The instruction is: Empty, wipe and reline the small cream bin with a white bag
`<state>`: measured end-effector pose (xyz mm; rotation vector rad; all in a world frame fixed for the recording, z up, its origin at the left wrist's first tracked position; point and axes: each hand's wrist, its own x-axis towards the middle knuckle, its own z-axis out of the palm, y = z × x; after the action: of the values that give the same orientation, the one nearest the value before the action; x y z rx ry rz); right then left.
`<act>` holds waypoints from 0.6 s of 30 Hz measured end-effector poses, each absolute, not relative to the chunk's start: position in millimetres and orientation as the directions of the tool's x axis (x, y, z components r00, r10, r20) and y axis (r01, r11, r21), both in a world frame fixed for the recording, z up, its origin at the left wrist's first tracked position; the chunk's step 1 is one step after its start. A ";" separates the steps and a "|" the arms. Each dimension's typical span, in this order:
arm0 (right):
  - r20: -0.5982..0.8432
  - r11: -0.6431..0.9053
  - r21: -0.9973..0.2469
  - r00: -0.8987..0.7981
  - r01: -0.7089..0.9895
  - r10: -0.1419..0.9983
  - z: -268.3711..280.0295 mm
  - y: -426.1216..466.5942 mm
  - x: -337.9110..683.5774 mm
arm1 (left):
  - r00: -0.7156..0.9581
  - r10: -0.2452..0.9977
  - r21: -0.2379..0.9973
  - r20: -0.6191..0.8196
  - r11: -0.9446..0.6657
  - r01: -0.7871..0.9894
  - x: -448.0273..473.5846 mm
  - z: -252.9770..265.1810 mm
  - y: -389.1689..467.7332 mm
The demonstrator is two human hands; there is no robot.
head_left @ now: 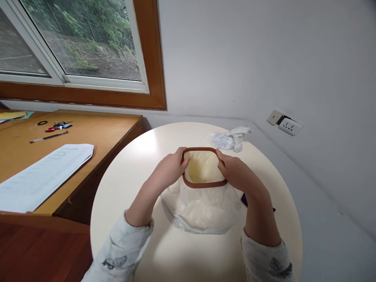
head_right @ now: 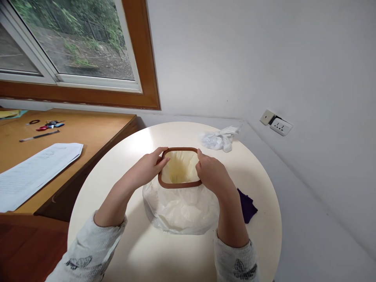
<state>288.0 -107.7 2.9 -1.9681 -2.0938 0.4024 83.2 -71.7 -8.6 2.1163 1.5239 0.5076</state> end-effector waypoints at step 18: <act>0.019 -0.004 -0.307 0.011 0.952 1.000 -8.3 -104.5 285.1 | 0.243 0.970 0.560 0.007 -0.205 0.802 91.4 -7.4 -70.6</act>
<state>285.1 -104.5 -8.3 -2.0523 -2.0368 0.3002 91.4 -70.6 -7.4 2.0770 1.6169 0.5039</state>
